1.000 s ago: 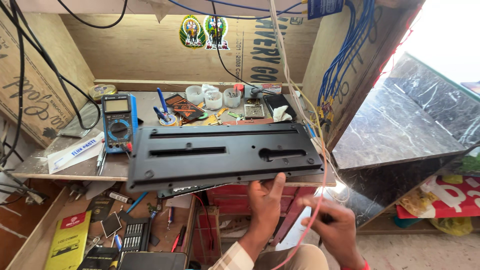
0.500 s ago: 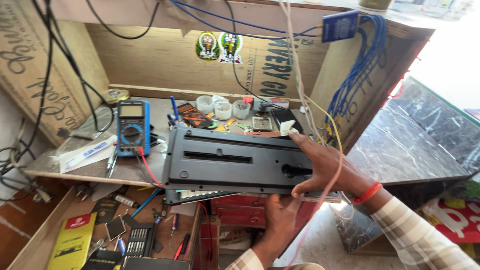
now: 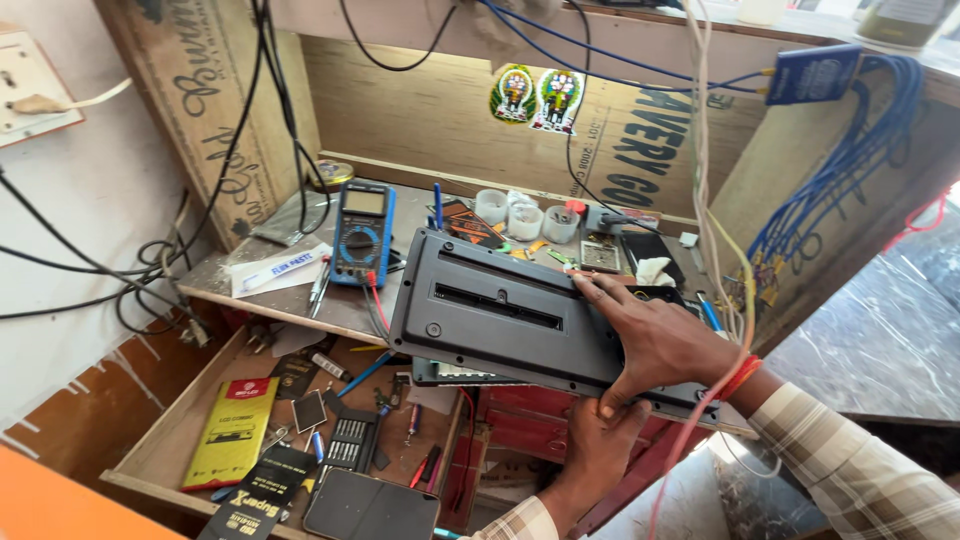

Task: The person works on a disassembled keyboard at a cluttered electronics workbench. They use a multimeter to probe the keyboard's circuit board, then use a small tool to adjust components. Finally, they place the keyboard's outer casing back over the internal assembly.

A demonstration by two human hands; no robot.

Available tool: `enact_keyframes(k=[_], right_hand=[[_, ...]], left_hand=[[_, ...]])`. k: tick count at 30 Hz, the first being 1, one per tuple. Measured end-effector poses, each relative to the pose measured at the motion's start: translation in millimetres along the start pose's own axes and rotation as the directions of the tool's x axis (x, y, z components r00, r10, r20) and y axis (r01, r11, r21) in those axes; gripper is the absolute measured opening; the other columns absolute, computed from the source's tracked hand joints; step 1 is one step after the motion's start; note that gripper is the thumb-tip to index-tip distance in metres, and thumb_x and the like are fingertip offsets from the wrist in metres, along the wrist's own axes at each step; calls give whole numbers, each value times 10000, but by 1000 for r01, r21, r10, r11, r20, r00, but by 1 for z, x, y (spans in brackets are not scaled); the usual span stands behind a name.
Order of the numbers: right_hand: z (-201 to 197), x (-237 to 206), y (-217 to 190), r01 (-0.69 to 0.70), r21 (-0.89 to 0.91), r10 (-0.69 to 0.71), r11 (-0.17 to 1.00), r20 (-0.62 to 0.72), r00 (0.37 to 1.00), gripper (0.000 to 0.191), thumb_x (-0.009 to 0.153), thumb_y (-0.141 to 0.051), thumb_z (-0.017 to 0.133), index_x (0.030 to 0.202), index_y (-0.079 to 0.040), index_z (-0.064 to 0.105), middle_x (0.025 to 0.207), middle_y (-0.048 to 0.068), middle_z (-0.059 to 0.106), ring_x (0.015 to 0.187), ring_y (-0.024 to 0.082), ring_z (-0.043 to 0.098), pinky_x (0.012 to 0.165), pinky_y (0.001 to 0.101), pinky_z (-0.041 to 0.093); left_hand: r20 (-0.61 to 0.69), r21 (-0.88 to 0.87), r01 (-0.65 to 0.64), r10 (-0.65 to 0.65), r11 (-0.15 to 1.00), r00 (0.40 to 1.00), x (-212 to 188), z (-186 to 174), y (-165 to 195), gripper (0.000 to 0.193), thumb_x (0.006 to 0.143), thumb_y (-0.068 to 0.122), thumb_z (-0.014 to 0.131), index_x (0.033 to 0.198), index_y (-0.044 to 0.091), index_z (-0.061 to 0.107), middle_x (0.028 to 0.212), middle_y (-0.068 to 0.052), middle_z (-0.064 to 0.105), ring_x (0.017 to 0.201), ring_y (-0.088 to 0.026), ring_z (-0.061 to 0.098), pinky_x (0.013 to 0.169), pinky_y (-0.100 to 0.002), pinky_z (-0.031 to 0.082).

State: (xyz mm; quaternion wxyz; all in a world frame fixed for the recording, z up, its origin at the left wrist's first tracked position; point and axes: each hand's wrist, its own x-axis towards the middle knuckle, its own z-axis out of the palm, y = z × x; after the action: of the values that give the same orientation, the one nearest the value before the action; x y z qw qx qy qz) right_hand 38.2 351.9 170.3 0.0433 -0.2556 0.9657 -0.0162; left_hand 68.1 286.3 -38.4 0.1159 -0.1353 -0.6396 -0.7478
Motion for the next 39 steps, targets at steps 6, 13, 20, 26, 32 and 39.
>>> enact_keyframes(k=[6, 13, 20, 26, 32, 39], right_hand=[[-4, 20, -14, 274, -48, -278, 961, -181, 943, 1565, 321, -522, 997, 1589, -70, 200, 1379, 227, 476, 1131, 466, 614, 887, 480, 529], [-14, 51, -15, 73, -110, -79, 991, -54, 995, 1529, 361, -503, 973, 1620, -157, 177, 1504, 202, 380, 1096, 453, 625, 917, 476, 519], [-9, 68, -14, 86, -79, -79, 993, 86, 993, 1454, 424, -446, 971, 1613, -195, 173, 1523, 139, 378, 1096, 408, 639, 922, 454, 525], [-4, 76, 1, 137, -86, -124, 987, 142, 982, 1473, 405, -389, 968, 1633, -226, 170, 1565, 128, 387, 1243, 357, 568, 991, 410, 503], [14, 82, 18, 274, -71, -265, 959, 106, 958, 1494, 359, -355, 1020, 1597, -151, 209, 1618, 169, 342, 1400, 357, 419, 1086, 391, 413], [8, 82, 8, 129, -90, -111, 988, 181, 977, 1461, 404, -384, 998, 1615, -230, 197, 1589, 80, 333, 1291, 326, 555, 1021, 395, 501]], left_hand=[[69, -16, 48, -47, 999, 997, 4, -28, 17, 236, 948, 173, 775, 857, -30, 699, 692, -48, 692, 631, -99, 586, 601, -318, 474], [-159, 76, 97, -84, 992, 984, -6, -79, 40, 230, 935, 175, 708, 1120, 60, 634, 760, -52, 724, 622, -91, 666, 579, -281, 516], [-565, 82, -123, 148, 989, 812, -30, -166, 29, 111, 975, 163, 659, 948, 58, 635, 761, -11, 651, 639, -83, 614, 556, -255, 522], [-592, 329, -94, 283, 940, 755, -15, -237, 35, 411, 972, 221, 643, 1337, 41, 587, 1214, -99, 628, 1001, -163, 644, 808, -293, 552], [-432, 304, 63, 79, 951, 898, -16, -246, 36, 542, 906, 302, 724, 1394, 91, 619, 1355, -84, 697, 1028, -155, 730, 855, -287, 584], [-425, 269, 30, 90, 963, 901, -19, -245, 30, 509, 895, 164, 731, 1386, 76, 625, 1358, -106, 705, 1083, -144, 741, 895, -290, 582]])
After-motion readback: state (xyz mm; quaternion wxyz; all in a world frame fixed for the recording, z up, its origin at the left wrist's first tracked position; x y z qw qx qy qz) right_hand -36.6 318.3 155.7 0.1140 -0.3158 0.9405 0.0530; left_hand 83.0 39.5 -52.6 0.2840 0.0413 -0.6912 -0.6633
